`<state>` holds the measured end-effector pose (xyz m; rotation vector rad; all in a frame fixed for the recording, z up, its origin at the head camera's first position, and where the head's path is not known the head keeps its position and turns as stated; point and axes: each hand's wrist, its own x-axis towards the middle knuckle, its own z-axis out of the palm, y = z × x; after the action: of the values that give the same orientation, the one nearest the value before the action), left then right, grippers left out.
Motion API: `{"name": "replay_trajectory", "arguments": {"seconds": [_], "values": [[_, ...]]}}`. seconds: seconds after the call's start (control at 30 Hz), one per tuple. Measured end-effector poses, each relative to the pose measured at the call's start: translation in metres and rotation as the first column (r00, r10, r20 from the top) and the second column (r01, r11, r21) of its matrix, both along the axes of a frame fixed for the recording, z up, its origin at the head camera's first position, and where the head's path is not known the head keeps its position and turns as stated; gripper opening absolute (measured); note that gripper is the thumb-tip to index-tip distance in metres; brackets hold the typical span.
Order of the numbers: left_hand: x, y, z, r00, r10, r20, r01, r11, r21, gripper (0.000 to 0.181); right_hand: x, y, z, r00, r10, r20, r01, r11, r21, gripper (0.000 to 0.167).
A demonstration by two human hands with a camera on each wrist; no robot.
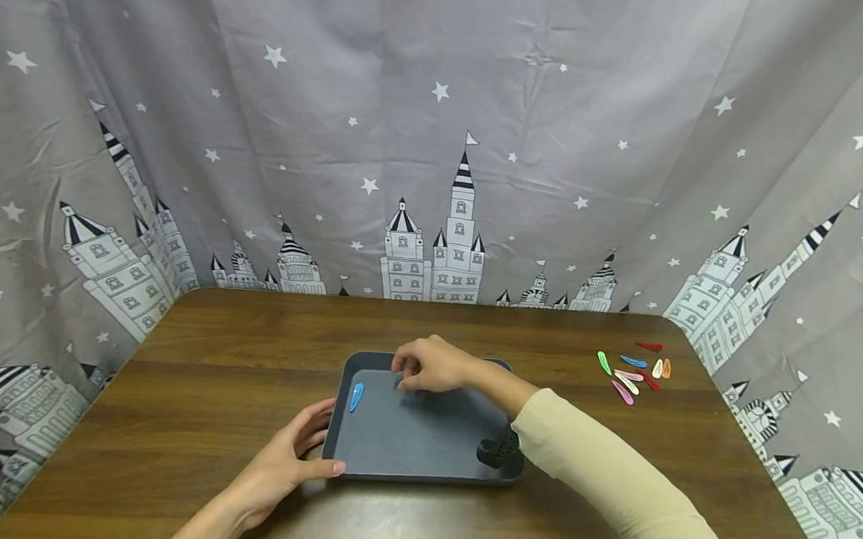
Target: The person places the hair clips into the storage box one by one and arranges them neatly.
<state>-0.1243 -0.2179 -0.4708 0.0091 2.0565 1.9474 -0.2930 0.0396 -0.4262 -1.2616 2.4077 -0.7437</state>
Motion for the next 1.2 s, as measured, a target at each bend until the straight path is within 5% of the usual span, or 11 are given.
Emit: {"name": "replay_trajectory", "arguments": {"seconds": [0.8, 1.2], "values": [[-0.002, -0.001, -0.003, 1.0, 0.003, -0.01, -0.003, 1.0, -0.002, 0.091, 0.005, 0.096, 0.019, 0.989, -0.136, -0.054, 0.133, 0.99, -0.047, 0.022], [-0.002, -0.001, 0.0, 1.0, 0.006, 0.004, -0.006, 1.0, -0.011, 0.092, 0.003, 0.156, 0.025, 0.967, -0.252, -0.031, 0.249, 0.966, -0.068, 0.024]]}}
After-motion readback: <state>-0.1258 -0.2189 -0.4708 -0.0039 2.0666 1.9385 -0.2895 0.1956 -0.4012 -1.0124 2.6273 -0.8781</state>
